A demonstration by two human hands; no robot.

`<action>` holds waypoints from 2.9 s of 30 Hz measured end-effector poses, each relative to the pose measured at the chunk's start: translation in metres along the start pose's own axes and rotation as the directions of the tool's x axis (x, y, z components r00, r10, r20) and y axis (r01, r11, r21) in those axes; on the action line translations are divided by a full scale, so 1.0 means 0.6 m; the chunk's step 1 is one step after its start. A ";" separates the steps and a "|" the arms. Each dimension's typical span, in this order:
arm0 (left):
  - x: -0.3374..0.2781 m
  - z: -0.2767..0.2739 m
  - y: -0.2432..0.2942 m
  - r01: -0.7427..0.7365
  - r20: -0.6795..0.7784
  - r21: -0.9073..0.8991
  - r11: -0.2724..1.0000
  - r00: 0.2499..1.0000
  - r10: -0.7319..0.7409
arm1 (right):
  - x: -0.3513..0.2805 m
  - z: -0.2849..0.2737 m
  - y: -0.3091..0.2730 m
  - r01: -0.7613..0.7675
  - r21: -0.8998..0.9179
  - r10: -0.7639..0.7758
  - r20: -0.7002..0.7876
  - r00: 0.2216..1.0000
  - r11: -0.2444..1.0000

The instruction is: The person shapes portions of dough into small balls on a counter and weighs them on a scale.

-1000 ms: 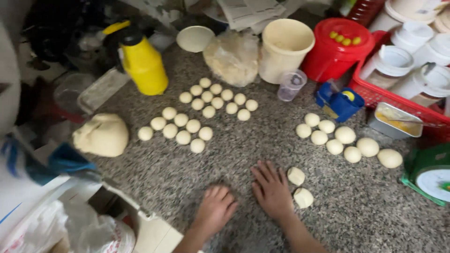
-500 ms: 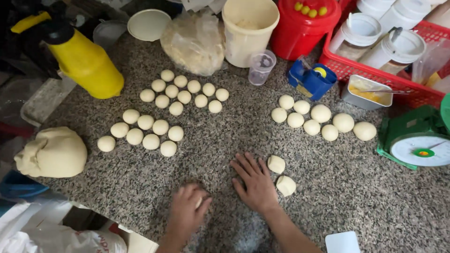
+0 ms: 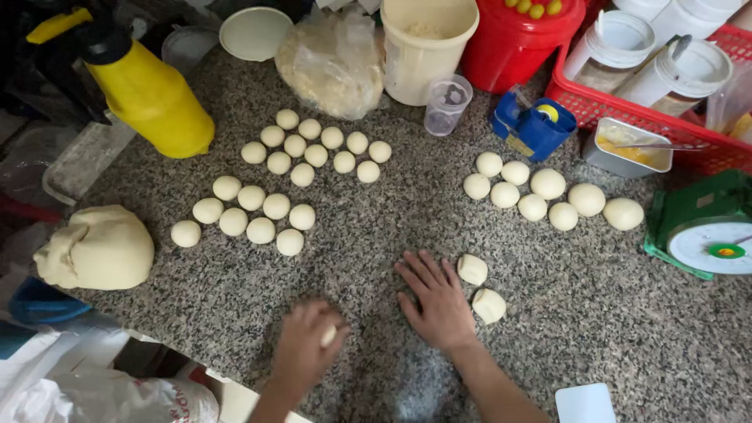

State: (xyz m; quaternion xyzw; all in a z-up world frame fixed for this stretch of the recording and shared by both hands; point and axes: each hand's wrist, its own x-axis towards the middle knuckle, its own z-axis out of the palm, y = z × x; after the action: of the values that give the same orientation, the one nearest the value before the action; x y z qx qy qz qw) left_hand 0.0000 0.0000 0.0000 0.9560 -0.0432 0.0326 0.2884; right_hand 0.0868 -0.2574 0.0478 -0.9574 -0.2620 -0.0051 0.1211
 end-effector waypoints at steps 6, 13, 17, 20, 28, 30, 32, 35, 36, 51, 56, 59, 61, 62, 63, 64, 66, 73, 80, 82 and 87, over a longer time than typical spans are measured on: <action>0.085 0.008 0.022 0.059 -0.356 0.153 0.986 0.934 -0.001 | -0.002 -0.015 -0.009 -0.023 0.047 0.022 0.031 0.999 0.999; -0.022 -0.008 0.023 -0.011 -0.082 0.023 1.000 0.997 0.013 | -0.001 -0.017 -0.009 -0.047 0.066 0.046 0.018 0.999 0.997; 0.076 -0.028 -0.028 0.033 -0.339 0.106 0.994 0.941 0.005 | 0.001 -0.016 -0.006 -0.016 0.093 0.020 -0.039 0.999 0.996; 0.096 -0.004 0.032 0.067 -0.442 0.045 0.997 0.896 -0.040 | -0.002 -0.016 -0.009 -0.033 0.088 0.034 -0.015 0.999 0.996; 0.014 -0.039 -0.012 -0.065 -0.258 -0.048 0.997 0.965 0.051 | 0.001 0.000 -0.003 -0.004 0.096 0.012 -0.082 0.997 0.995; 0.052 -0.037 -0.040 -0.049 -0.338 -0.071 0.996 0.941 0.022 | -0.002 -0.002 -0.005 -0.030 0.065 0.032 -0.025 0.999 0.997; 0.098 -0.028 -0.045 0.046 -0.620 0.134 0.990 0.783 0.047 | -0.001 -0.005 -0.006 -0.036 0.044 0.036 -0.009 0.999 0.998; 0.061 -0.027 0.040 0.064 -0.458 -0.124 0.990 0.881 -0.115 | -0.002 -0.004 -0.008 -0.026 0.081 0.031 -0.060 0.998 0.996; 0.034 -0.027 0.045 0.066 -0.461 -0.124 0.990 0.880 -0.117 | -0.001 -0.005 -0.006 -0.022 0.081 0.027 -0.060 0.998 0.996; -0.001 -0.011 0.046 0.022 -0.427 -0.157 0.987 0.900 -0.087 | 0.000 -0.004 -0.008 -0.015 0.094 0.024 -0.100 0.995 0.996; 0.007 -0.057 -0.026 0.167 -0.182 -0.123 0.978 0.965 -0.187 | -0.002 -0.005 -0.008 -0.035 0.096 0.042 -0.073 0.996 0.995; 0.088 -0.037 -0.048 0.127 -0.511 0.048 0.991 0.855 -0.085 | 0.002 -0.004 -0.008 -0.023 0.013 0.023 -0.040 0.999 1.000; 0.068 -0.035 0.009 0.140 -0.488 -0.047 0.989 0.861 -0.145 | 0.001 -0.007 -0.011 -0.032 0.030 0.033 -0.026 0.999 0.999; 0.060 -0.033 0.038 0.150 -0.460 -0.144 0.978 0.865 -0.201 | 0.001 -0.009 -0.010 -0.044 0.042 0.044 -0.014 0.999 0.998; 0.034 -0.018 0.035 0.150 -0.462 -0.143 0.978 0.864 -0.200 | 0.002 -0.008 -0.010 -0.042 0.042 0.043 -0.016 0.999 0.998; 0.008 -0.003 0.031 0.116 -0.352 -0.097 0.989 0.925 -0.143 | 0.002 -0.008 -0.010 -0.045 0.033 0.045 -0.010 0.999 0.998; -0.019 -0.005 0.018 0.075 -0.232 -0.055 0.996 0.969 -0.086 | 0.001 -0.009 -0.009 -0.048 0.025 0.048 -0.003 0.999 0.999; 0.072 -0.051 -0.052 0.212 -0.387 0.046 0.976 0.905 -0.178 | -0.003 -0.009 -0.010 -0.007 0.050 0.011 -0.078 0.997 0.999; -0.014 -0.016 0.024 0.033 -0.392 -0.028 0.999 0.919 -0.042 | -0.002 -0.004 -0.008 -0.024 0.071 0.030 -0.081 0.996 0.997; -0.013 -0.068 0.012 0.055 -0.246 -0.075 0.996 0.967 -0.071 | -0.005 -0.002 -0.007 -0.017 0.074 0.024 -0.097 0.995 0.997; 0.061 -0.085 -0.050 -0.035 -0.393 -0.090 0.995 0.919 -0.004 | -0.008 0.005 -0.002 -0.053 0.045 0.056 -0.061 0.997 0.998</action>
State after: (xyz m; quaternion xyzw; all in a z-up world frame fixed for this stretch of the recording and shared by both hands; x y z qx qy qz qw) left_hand 0.0378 0.0509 0.0290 0.9147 0.0065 0.2240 0.3362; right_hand 0.0820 -0.2582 0.0445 -0.9608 -0.2320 -0.0260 0.1499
